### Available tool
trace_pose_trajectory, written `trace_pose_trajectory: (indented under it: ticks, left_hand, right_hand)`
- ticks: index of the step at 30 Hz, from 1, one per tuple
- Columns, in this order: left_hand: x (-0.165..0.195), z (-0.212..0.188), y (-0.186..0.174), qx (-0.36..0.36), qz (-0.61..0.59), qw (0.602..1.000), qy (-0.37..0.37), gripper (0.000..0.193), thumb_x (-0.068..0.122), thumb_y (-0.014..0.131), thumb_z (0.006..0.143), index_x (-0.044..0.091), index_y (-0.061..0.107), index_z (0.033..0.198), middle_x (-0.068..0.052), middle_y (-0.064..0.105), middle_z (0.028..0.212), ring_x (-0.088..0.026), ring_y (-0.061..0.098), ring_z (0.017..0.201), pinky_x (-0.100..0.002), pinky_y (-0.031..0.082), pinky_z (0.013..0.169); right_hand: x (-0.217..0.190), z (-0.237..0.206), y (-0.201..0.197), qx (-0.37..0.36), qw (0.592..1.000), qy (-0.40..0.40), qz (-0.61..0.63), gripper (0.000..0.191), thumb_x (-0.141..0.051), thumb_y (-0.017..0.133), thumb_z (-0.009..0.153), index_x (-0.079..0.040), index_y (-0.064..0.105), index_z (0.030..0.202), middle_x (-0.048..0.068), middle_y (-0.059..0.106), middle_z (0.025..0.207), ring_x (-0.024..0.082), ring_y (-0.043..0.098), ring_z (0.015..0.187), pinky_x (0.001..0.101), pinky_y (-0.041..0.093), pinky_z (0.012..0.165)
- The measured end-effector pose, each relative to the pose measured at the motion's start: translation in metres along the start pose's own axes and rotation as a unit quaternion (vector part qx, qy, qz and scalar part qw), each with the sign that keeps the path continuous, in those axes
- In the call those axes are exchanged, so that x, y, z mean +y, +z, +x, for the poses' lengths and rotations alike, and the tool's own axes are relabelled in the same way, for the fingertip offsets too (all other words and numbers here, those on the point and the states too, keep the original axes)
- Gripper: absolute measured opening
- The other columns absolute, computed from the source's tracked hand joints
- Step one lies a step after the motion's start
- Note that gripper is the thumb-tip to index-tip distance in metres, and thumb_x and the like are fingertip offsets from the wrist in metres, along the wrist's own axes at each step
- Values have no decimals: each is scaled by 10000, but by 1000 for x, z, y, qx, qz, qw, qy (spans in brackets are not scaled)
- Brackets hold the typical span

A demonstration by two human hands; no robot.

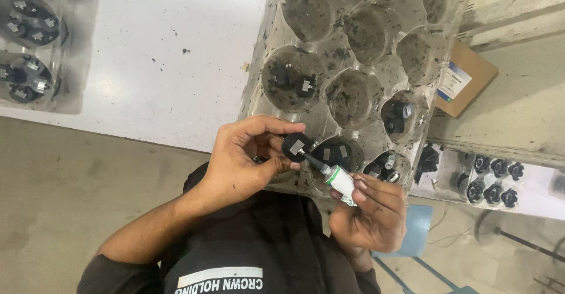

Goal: The person sits and applies adhesive from a small tube onto small black round mechanical components, working on one component at a time held in one hand while squeezing the tube with the other. Treated components are placed back into a plastic tray holding many similar parts.

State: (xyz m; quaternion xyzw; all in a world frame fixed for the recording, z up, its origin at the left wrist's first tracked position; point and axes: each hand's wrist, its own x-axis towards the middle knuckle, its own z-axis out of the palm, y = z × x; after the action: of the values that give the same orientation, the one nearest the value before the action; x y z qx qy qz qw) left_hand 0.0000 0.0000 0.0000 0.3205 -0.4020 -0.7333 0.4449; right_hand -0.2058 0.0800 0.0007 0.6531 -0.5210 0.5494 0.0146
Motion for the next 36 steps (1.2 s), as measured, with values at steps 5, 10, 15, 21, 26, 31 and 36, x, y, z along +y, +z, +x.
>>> trace_pose_trajectory:
  ticks: [5,10,15,21,26,31,36]
  left_hand:
    - [1,2,0,-2,-9,1000,-8,418,-203,655,857,-27,683,1235,-77,751,989,-140,772,928,-268,663,845]
    - [2,1,0,7,-4,1000,-20,433,-198,661,854,-27,681,1252,-78,754,924,-137,774,897,-260,657,818]
    - [-5,2,-4,4,-12,1000,-12,440,-198,650,855,-30,672,1262,-77,757,941,-131,778,906,-254,658,827]
    - [-19,0,-1,5,-90,996,1,469,-204,698,878,-39,654,1315,-90,742,1063,-118,728,957,-253,633,861]
    - [-38,1,5,-52,-195,979,-6,466,-140,707,918,-38,599,1360,-86,699,1243,-124,705,1104,-278,630,928]
    - [-46,1,7,-82,-234,968,-38,457,-7,690,994,-40,559,1430,-107,713,1240,-138,719,1038,-304,628,950]
    - [-47,-1,9,-99,-226,968,-51,461,29,684,1006,-47,548,1439,-114,709,1244,-138,713,1038,-347,629,967]
  right_hand:
    - [-2,1,0,-1,1000,8,7,256,149,758,777,8,583,901,123,640,915,257,693,888,351,683,734]
    - [-5,2,0,-3,1000,9,-2,300,57,848,792,0,577,907,116,629,912,249,683,895,347,675,722]
    - [-4,-1,1,-14,1000,11,-12,326,9,862,796,-2,565,929,119,623,915,256,685,909,346,667,725]
    - [0,-4,5,-3,1000,13,22,306,22,851,824,4,569,941,112,606,948,247,663,909,354,680,731]
    - [9,-6,10,58,997,39,26,328,-12,823,892,-3,545,1064,109,590,1021,241,671,903,333,669,758]
    - [8,-4,11,71,997,25,35,315,-19,788,925,-28,518,1088,107,585,1020,240,678,910,348,679,781]
    - [10,-1,9,17,999,21,17,249,39,758,899,7,534,1004,122,576,971,259,658,922,364,685,755]
